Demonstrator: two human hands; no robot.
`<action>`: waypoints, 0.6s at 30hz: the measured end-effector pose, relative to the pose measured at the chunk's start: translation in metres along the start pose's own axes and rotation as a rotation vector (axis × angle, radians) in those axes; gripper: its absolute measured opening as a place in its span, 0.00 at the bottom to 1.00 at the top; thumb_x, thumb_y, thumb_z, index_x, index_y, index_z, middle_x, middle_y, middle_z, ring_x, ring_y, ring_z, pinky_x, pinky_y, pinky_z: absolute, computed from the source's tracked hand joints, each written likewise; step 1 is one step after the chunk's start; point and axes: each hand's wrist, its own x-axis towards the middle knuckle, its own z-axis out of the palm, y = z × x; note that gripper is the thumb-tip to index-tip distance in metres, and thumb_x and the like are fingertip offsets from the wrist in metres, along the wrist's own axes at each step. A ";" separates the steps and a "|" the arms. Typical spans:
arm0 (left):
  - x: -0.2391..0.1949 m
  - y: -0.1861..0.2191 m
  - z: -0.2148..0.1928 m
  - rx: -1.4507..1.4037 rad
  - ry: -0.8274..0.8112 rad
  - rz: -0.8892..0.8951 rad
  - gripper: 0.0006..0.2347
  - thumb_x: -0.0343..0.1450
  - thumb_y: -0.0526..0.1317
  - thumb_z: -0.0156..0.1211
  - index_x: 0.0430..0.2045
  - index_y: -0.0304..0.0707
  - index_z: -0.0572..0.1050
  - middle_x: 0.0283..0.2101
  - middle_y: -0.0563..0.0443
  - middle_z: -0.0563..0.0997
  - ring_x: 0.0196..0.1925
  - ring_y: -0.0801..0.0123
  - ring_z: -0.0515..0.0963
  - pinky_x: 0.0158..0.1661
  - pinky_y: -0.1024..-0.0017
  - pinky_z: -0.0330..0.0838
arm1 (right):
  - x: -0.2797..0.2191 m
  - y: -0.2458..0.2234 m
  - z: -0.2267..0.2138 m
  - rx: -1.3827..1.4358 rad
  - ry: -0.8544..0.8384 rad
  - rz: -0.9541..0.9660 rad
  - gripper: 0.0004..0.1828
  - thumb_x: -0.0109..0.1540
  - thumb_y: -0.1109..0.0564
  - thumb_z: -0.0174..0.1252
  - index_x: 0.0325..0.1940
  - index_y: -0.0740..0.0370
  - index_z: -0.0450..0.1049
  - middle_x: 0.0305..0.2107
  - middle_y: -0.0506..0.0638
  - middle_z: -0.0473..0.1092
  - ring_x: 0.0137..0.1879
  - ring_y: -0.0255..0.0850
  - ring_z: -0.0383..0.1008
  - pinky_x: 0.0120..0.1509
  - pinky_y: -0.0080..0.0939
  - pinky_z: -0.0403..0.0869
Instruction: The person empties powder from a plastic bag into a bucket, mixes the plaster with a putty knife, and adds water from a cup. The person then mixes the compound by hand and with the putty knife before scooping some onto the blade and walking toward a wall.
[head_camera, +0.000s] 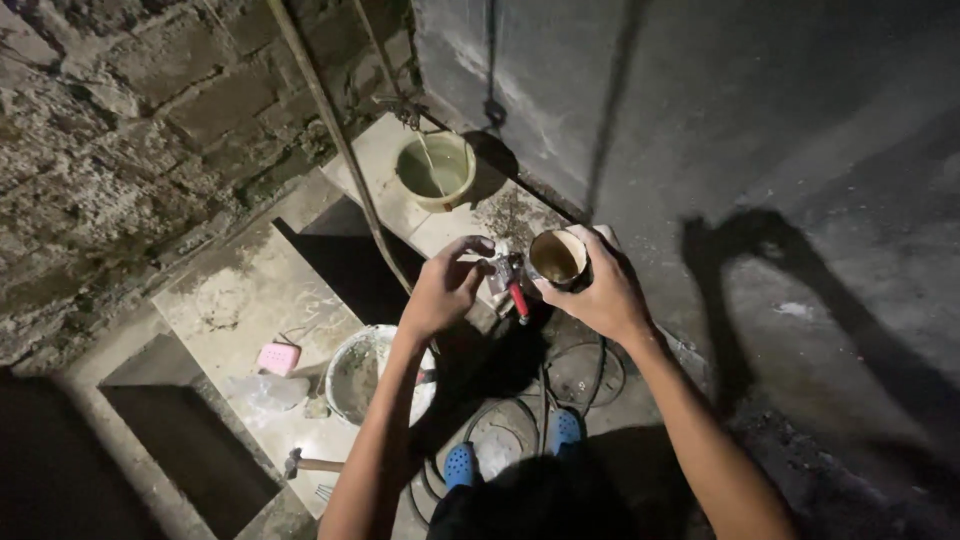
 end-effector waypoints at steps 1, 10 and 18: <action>0.004 -0.004 0.007 -0.009 0.014 -0.039 0.12 0.72 0.24 0.52 0.49 0.28 0.73 0.45 0.47 0.80 0.47 0.73 0.82 0.48 0.75 0.76 | 0.002 0.011 -0.004 0.009 0.000 -0.017 0.35 0.51 0.50 0.75 0.59 0.62 0.70 0.50 0.57 0.72 0.56 0.53 0.75 0.58 0.49 0.74; 0.059 -0.012 0.086 -0.012 0.157 -0.053 0.13 0.72 0.22 0.51 0.51 0.27 0.72 0.49 0.50 0.78 0.50 0.73 0.79 0.51 0.75 0.74 | 0.035 0.105 -0.062 0.057 -0.071 -0.143 0.35 0.51 0.51 0.75 0.58 0.62 0.70 0.50 0.58 0.70 0.56 0.55 0.73 0.58 0.50 0.73; 0.066 -0.006 0.144 -0.012 0.278 -0.154 0.13 0.73 0.22 0.52 0.51 0.29 0.72 0.48 0.50 0.78 0.49 0.73 0.79 0.48 0.74 0.74 | 0.045 0.160 -0.090 0.082 -0.100 -0.167 0.38 0.50 0.50 0.76 0.59 0.63 0.68 0.50 0.59 0.69 0.55 0.56 0.74 0.58 0.50 0.73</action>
